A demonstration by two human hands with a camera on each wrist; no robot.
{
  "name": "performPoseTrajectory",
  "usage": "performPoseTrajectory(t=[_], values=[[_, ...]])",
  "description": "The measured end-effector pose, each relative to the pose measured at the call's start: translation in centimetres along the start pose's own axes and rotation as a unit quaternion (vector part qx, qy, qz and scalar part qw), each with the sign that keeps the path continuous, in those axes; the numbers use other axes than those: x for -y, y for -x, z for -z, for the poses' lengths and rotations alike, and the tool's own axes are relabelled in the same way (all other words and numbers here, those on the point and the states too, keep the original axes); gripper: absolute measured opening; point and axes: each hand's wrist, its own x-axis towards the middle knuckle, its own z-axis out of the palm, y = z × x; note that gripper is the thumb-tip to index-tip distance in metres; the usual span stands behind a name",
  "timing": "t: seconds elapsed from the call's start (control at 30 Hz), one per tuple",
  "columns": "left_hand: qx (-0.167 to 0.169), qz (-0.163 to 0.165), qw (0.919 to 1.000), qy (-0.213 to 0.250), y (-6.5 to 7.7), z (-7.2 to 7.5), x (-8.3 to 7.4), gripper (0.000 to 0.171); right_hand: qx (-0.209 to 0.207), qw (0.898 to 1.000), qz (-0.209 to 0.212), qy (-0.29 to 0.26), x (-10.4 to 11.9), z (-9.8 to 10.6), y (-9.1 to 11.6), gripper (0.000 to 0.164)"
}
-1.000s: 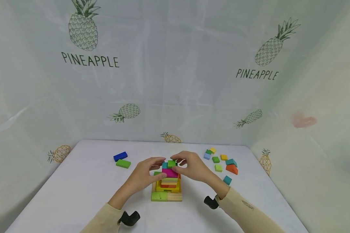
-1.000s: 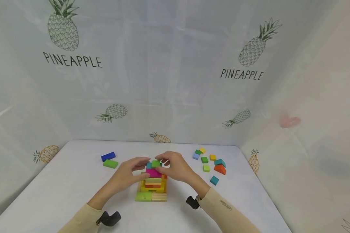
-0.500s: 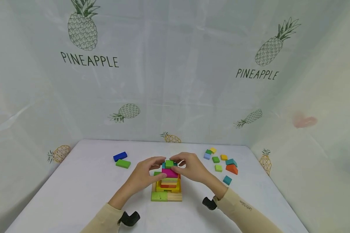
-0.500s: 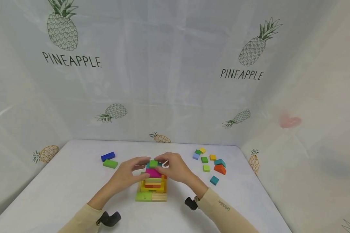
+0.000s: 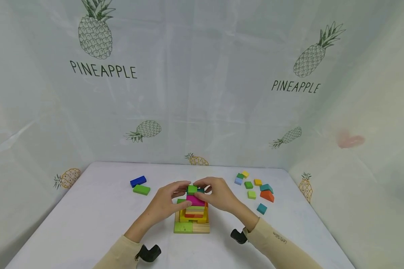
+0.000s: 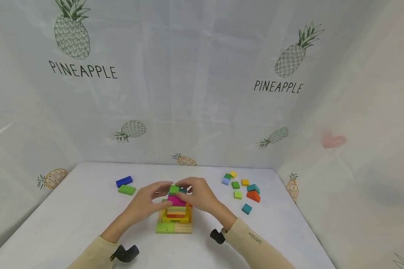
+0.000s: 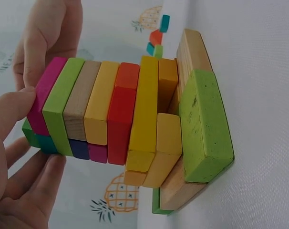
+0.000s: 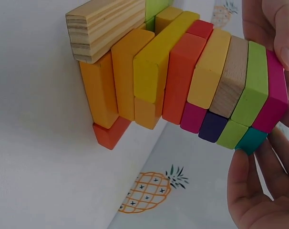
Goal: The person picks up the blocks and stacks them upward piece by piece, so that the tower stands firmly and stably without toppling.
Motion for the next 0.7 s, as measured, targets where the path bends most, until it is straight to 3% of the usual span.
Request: performPoseTrajectory(t=[0.43, 0.7], values=[[-0.001, 0.011, 0.9999, 0.008, 0.0, 0.0, 0.0, 0.062, -0.005, 1.0, 0.0, -0.004, 0.1, 0.0, 0.2, 0.033], [-0.004, 0.015, 0.9998, 0.012, 0.0, -0.1, -0.1, 0.062, -0.028, 0.999, -0.029, 0.016, -1.7, 3.3, 3.2, 0.037]])
